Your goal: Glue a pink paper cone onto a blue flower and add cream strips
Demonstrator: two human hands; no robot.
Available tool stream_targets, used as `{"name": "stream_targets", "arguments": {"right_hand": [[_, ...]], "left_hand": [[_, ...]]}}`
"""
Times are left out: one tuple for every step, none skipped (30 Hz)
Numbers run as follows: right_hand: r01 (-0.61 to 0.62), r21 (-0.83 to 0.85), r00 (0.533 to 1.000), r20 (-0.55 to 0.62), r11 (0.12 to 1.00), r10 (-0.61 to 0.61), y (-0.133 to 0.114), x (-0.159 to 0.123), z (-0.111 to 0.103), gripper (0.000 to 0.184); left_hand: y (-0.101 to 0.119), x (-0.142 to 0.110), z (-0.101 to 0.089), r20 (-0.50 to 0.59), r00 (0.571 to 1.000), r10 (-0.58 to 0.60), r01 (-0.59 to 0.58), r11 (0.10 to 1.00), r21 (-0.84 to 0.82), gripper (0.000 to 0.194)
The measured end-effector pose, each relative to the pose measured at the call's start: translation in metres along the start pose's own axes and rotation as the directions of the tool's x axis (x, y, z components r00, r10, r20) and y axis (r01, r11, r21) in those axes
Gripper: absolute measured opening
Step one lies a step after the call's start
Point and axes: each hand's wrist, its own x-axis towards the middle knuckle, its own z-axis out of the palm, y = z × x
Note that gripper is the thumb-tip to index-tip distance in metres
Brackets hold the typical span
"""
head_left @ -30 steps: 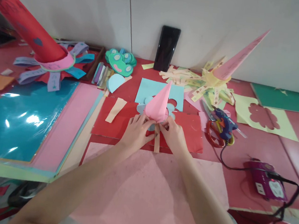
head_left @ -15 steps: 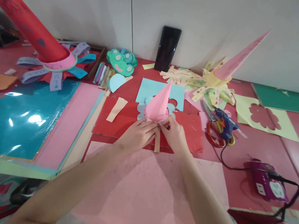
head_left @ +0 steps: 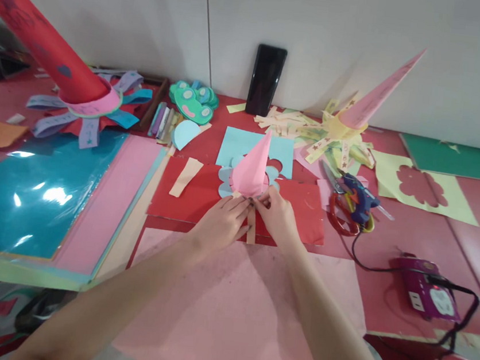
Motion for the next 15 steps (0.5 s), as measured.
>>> {"name": "stream_targets", "arguments": {"right_hand": [[-0.002,0.0,1.0,0.001,1.0,0.002,-0.0001,0.0,0.0,0.014],[-0.003,0.002,1.0,0.002,1.0,0.003,-0.0002,0.0001,0.0,0.014],[-0.004,0.002,1.0,0.001,1.0,0.004,-0.0004,0.0001,0.0001,0.014],[-0.003,0.001,1.0,-0.001,1.0,0.003,-0.0007,0.0001,0.0001,0.014],[-0.002,-0.003,1.0,-0.004,1.0,0.002,-0.0011,0.0002,0.0001,0.015],[-0.001,-0.009,1.0,-0.006,1.0,0.001,-0.0016,0.0002,0.0001,0.015],[-0.003,-0.014,1.0,-0.007,1.0,0.003,-0.0021,0.0002,0.0,0.015],[-0.006,-0.016,1.0,-0.006,1.0,0.006,-0.0026,0.0002,0.0,0.016],[-0.009,-0.015,1.0,-0.004,1.0,0.009,-0.003,0.0002,0.0,0.016],[-0.011,-0.014,1.0,-0.003,1.0,0.011,-0.0032,0.0003,-0.0001,0.017],[-0.013,-0.013,1.0,-0.003,1.0,0.013,-0.0032,0.0003,-0.0001,0.017],[-0.014,-0.012,1.0,-0.002,1.0,0.014,-0.003,0.0004,-0.0001,0.018],[-0.015,-0.009,1.0,-0.001,1.0,0.015,-0.0027,0.0006,-0.0001,0.018],[-0.015,-0.007,1.0,0.001,1.0,0.015,-0.0023,0.0006,0.0,0.018],[-0.014,-0.005,1.0,0.002,1.0,0.014,-0.0019,0.0007,0.0,0.017]], "left_hand": [[0.0002,-0.0001,-0.0001,0.009,1.0,-0.004,0.004,1.0,-0.007,0.034],[0.0005,-0.0003,-0.0001,0.014,1.0,-0.007,0.007,1.0,-0.013,0.034],[0.0008,-0.0006,0.0002,0.019,1.0,-0.01,0.01,1.0,-0.016,0.035],[0.0012,-0.001,0.0006,0.022,1.0,-0.012,0.013,1.0,-0.014,0.036],[0.0016,-0.0015,0.001,0.026,1.0,-0.014,0.014,1.0,-0.007,0.037],[0.0019,-0.002,0.0013,0.03,0.999,-0.016,0.016,1.0,0.004,0.038],[0.0023,-0.0024,0.0016,0.036,0.999,-0.014,0.013,1.0,0.017,0.04],[0.0026,-0.0029,0.0018,0.044,0.999,-0.011,0.01,1.0,0.029,0.041],[0.0029,-0.0033,0.0019,0.052,0.999,-0.007,0.005,0.999,0.04,0.043],[0.0031,-0.0037,0.0021,0.059,0.998,-0.005,0.003,0.999,0.045,0.045],[0.0034,-0.0042,0.0024,0.065,0.998,-0.006,0.003,0.999,0.042,0.048],[0.0037,-0.0047,0.0028,0.069,0.998,-0.012,0.01,0.999,0.035,0.05],[0.004,-0.0053,0.0034,0.072,0.997,-0.022,0.02,0.999,0.025,0.052],[0.0045,-0.006,0.0041,0.074,0.997,-0.032,0.031,0.999,0.017,0.055],[0.0049,-0.0066,0.0048,0.077,0.996,-0.04,0.039,0.999,0.013,0.056]]}}
